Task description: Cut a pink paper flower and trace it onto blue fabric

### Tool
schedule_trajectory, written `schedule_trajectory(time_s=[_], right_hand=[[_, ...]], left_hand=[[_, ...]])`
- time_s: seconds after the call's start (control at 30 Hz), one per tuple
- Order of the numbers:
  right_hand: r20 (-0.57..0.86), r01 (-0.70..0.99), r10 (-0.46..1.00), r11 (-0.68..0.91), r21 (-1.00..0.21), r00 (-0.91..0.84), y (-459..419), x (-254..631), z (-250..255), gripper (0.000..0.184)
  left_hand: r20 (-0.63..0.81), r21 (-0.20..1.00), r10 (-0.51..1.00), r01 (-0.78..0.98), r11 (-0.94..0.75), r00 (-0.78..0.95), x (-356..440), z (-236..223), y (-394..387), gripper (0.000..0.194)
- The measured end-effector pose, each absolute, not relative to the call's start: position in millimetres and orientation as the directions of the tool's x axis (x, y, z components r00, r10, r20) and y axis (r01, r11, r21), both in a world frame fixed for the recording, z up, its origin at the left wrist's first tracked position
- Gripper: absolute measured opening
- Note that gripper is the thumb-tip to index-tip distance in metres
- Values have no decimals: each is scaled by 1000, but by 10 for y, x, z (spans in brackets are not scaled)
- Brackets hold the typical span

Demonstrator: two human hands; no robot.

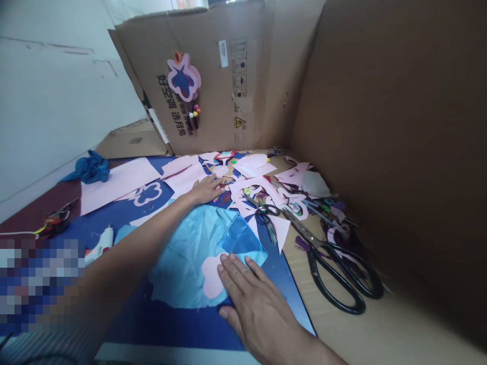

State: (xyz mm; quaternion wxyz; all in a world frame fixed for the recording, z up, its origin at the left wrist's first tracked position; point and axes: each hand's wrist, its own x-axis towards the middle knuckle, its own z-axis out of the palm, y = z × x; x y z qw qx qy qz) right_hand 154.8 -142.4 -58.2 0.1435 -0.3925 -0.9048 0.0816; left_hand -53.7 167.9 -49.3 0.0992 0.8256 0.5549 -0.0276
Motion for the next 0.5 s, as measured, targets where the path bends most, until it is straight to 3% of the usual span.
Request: schedule_trajectory(time_s=[0.23, 0.3, 0.37, 0.5], right_hand=[[163, 697, 748, 660, -280, -643, -1322, 1510, -525, 68], [147, 693, 739, 670, -266, -658, -1311, 1508, -513, 66], [134, 691, 729, 681, -244, -671, -1303, 1511, -513, 65], [147, 685, 725, 685, -248, -673, -1278, 1522, -530, 68]], left_hand=[[-54, 141, 934, 929, -342, 352, -430, -315, 1758, 71], [34, 142, 865, 854, -500, 501, -301, -277, 1647, 75], [-31, 157, 774, 767, -621, 633, -149, -293, 1548, 79], [-142, 148, 779, 792, -593, 610, 90, -434, 1574, 80]])
